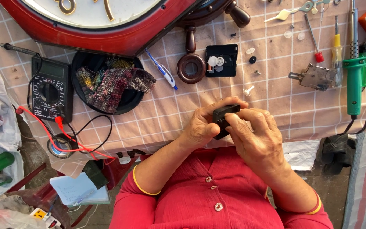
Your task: The person is repairing a small black electronic component, likely a clock movement, at a cluttered workbench. They use their hands to manipulate the component, insert a small white plastic piece, and adjust internal parts. Various tools and clock parts are visible on the table.
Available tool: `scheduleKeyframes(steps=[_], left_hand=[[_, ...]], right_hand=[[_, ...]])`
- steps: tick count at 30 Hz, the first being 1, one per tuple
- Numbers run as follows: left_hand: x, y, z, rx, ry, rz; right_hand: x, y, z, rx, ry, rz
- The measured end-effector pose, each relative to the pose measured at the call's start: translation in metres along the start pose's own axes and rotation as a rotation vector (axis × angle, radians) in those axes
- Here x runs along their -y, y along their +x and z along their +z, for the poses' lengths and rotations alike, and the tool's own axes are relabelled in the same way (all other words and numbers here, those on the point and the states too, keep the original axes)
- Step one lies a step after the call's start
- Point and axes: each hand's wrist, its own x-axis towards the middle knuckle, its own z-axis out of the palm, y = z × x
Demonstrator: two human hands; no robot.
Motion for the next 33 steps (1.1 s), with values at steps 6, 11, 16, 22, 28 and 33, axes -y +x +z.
scheduleKeyframes(steps=[6,11,16,22,28,33], left_hand=[[0.002,0.001,-0.001,0.001,0.006,0.023],[-0.003,-0.001,0.009,-0.026,0.091,0.048],[-0.007,0.001,-0.006,0.005,0.27,0.078],[-0.022,-0.009,0.007,-0.011,0.573,0.114],[-0.019,-0.017,0.034,-0.029,0.784,0.142],[-0.012,-0.015,0.047,-0.053,0.877,0.148]], right_hand=[[0.006,0.006,-0.004,0.022,-0.098,-0.001],[0.008,0.005,-0.002,0.031,-0.249,-0.002],[0.008,-0.001,-0.002,-0.004,-0.215,0.025],[-0.012,-0.027,-0.006,-0.087,0.112,0.152],[-0.028,-0.031,-0.012,-0.069,0.715,0.348],[-0.032,-0.046,-0.002,-0.055,1.045,0.493]])
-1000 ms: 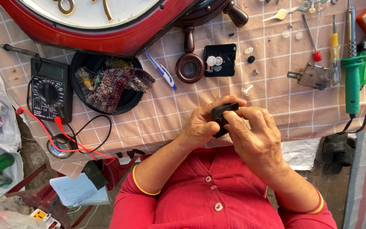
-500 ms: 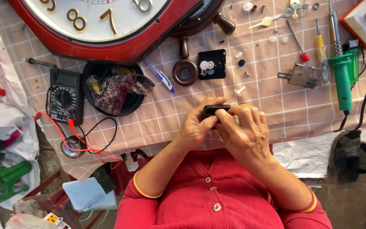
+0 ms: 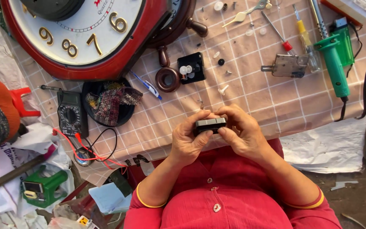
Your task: The person is repairing a small black electronic component, likely a clock movement, at a cluttered workbench. They use their hands to manipulate the component, insert a small white plastic piece, and adjust internal parts. Various tools and clock parts are visible on the table.
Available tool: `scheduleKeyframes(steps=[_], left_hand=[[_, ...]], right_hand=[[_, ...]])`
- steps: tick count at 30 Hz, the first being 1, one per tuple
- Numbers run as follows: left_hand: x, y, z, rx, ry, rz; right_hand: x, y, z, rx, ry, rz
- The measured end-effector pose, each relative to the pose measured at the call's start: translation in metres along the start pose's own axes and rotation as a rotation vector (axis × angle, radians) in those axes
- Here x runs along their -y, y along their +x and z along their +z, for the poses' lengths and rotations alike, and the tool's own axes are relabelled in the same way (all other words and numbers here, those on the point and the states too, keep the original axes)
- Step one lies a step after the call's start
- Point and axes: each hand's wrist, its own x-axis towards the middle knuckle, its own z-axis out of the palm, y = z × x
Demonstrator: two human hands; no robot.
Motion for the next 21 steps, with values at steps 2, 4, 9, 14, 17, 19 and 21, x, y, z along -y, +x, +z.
scheduleKeyframes(steps=[2,4,9,14,17,19,21], left_hand=[[-0.001,0.002,0.005,-0.014,0.025,-0.003],[0.005,0.001,0.002,-0.017,0.037,-0.013],[0.013,-0.001,0.001,-0.03,0.036,-0.046],[0.014,-0.003,0.002,-0.087,-0.046,-0.113],[0.01,-0.002,0.005,-0.103,-0.097,-0.148],[0.014,-0.003,0.004,-0.116,-0.13,-0.165],[0.02,-0.005,0.003,-0.133,-0.164,-0.184]], right_hand=[[-0.002,0.001,-0.001,0.026,0.024,0.004],[-0.004,0.001,-0.001,0.036,0.063,0.024],[-0.008,0.0,-0.004,0.059,0.132,0.119],[-0.021,-0.005,-0.005,0.058,0.136,0.175],[-0.019,-0.006,-0.002,0.057,0.137,0.184],[-0.017,-0.006,-0.005,0.07,0.145,0.19],[-0.012,-0.005,-0.005,0.086,0.154,0.198]])
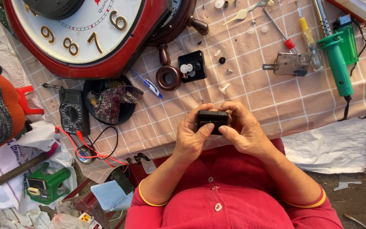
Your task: The person is repairing a small black electronic component, likely a clock movement, at a cluttered workbench. They use their hands to manipulate the component, insert a small white plastic piece, and adjust internal parts. Various tools and clock parts are visible on the table.
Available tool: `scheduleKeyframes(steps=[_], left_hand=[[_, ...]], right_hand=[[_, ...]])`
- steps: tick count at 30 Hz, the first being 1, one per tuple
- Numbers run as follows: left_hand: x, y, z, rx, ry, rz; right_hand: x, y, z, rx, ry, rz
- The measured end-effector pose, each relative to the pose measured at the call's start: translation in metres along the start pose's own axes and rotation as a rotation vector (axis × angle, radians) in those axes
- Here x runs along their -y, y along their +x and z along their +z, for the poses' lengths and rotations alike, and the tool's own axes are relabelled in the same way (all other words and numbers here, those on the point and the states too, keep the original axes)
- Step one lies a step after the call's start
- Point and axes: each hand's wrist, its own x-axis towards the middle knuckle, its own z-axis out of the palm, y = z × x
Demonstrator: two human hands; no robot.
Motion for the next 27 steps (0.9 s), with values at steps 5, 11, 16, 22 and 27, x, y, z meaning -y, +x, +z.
scheduleKeyframes(steps=[5,11,16,22,27], left_hand=[[0.01,0.001,-0.005,-0.032,-0.195,-0.045],[0.008,0.001,-0.004,-0.032,-0.364,-0.073],[0.006,0.004,-0.002,-0.068,-0.346,-0.066],[-0.002,0.004,0.006,-0.12,-0.352,-0.056],[0.011,-0.001,0.001,-0.109,-0.365,-0.049]], right_hand=[[-0.007,-0.001,0.001,-0.027,-0.05,-0.003],[0.002,0.002,0.005,-0.048,-0.094,0.0],[0.001,0.003,0.008,-0.063,-0.146,-0.069],[0.014,0.003,0.009,-0.266,-0.717,-0.48],[0.025,0.002,0.015,-0.308,-1.088,-0.542]])
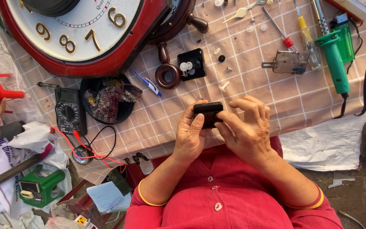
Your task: The person is repairing a small black electronic component, likely a clock movement, at a cluttered workbench. They use their hands to manipulate the component, insert a small white plastic piece, and adjust internal parts. Various tools and clock parts are visible on the table.
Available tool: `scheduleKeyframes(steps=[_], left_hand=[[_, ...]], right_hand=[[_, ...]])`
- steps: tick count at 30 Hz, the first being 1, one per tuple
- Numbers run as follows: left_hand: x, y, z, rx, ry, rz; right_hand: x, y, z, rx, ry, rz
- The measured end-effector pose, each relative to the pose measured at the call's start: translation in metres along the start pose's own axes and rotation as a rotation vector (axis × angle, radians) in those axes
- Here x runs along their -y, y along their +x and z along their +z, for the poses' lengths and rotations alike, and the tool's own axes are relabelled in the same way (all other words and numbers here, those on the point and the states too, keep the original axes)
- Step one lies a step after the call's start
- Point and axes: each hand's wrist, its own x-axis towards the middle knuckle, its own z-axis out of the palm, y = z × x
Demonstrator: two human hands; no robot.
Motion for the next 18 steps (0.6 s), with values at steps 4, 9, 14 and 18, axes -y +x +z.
scheduleKeyframes(steps=[4,9,14,18], left_hand=[[0.002,-0.003,-0.003,0.01,0.125,0.092],[0.0,-0.009,0.0,0.03,0.18,0.136],[-0.002,-0.014,0.005,0.035,0.169,0.163],[-0.007,-0.017,0.011,0.022,0.102,0.162]], right_hand=[[0.008,-0.002,0.003,-0.025,-0.132,-0.04],[0.014,-0.009,0.014,-0.051,-0.143,-0.063],[0.021,-0.01,0.015,-0.046,-0.055,-0.016],[0.021,-0.012,0.017,-0.05,-0.01,-0.031]])
